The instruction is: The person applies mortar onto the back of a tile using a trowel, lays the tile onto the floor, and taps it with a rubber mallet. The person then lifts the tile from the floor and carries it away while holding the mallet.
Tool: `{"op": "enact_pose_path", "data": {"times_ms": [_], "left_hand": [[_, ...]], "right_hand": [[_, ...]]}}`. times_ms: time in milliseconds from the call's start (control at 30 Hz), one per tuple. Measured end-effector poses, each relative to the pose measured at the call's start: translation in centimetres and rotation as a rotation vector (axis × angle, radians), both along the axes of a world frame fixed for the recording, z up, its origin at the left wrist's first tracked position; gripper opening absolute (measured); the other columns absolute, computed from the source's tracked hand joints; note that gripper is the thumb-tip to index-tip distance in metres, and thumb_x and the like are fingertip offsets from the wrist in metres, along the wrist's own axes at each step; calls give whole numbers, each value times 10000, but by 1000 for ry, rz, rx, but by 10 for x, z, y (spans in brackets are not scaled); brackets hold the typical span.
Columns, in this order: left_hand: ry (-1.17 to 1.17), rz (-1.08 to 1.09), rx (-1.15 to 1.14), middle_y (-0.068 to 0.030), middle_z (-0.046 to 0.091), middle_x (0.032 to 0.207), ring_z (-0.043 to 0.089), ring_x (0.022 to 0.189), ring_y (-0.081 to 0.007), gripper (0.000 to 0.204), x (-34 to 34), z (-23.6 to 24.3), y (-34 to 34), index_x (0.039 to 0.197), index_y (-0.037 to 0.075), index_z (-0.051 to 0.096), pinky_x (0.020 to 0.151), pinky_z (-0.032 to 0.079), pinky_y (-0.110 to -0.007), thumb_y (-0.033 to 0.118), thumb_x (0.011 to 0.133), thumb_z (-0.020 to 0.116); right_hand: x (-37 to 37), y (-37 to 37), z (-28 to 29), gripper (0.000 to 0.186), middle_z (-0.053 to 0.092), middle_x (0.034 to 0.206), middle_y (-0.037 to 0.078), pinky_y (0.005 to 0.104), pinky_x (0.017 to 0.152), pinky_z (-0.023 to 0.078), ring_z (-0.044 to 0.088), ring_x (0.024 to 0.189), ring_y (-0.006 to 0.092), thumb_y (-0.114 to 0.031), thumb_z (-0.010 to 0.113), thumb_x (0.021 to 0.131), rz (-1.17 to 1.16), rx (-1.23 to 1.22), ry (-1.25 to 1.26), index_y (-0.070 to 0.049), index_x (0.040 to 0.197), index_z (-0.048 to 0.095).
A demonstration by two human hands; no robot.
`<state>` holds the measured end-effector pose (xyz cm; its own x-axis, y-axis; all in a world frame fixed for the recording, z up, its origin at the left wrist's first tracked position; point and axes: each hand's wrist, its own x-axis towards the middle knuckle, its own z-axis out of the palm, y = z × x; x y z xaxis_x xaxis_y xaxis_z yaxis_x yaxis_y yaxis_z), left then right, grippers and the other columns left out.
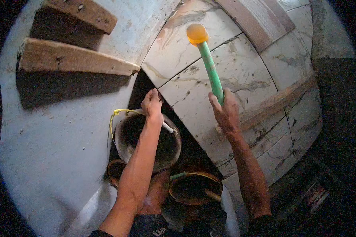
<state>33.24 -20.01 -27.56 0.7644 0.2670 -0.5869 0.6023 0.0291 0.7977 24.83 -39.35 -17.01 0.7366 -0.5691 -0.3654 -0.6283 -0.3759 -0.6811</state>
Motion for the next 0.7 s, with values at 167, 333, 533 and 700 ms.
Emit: {"op": "enact_pose_path", "data": {"times_ms": [167,333,533,700], "left_hand": [[62,141,-187,-96,611,948,554,822,-153,352,12,1,-9,1028,-36,579,756,429,-265,212,784,628],[33,150,-196,-85,616,959,554,823,-145,369,10,7,-5,1025,-27,589,748,431,-263,192,741,675],[12,145,-188,-100,624,931,555,815,-144,396,12,-8,-2,990,-35,607,767,425,-267,198,692,722],[24,197,-268,-109,620,951,555,835,-156,400,11,-10,-5,993,-43,602,806,410,-264,193,692,721]], "right_hand": [[32,13,2,414,514,603,166,391,496,389,509,529,257,-391,506,828,73,24,-63,21,799,481],[51,23,-8,428,514,583,183,393,507,408,532,535,278,-405,476,850,69,34,-76,19,795,471],[53,21,-16,437,516,574,191,423,506,405,532,519,320,-422,463,849,-50,181,-63,13,817,468],[64,18,-21,428,537,602,208,446,517,407,538,545,373,-424,447,854,-20,-3,-31,4,829,464]]}}
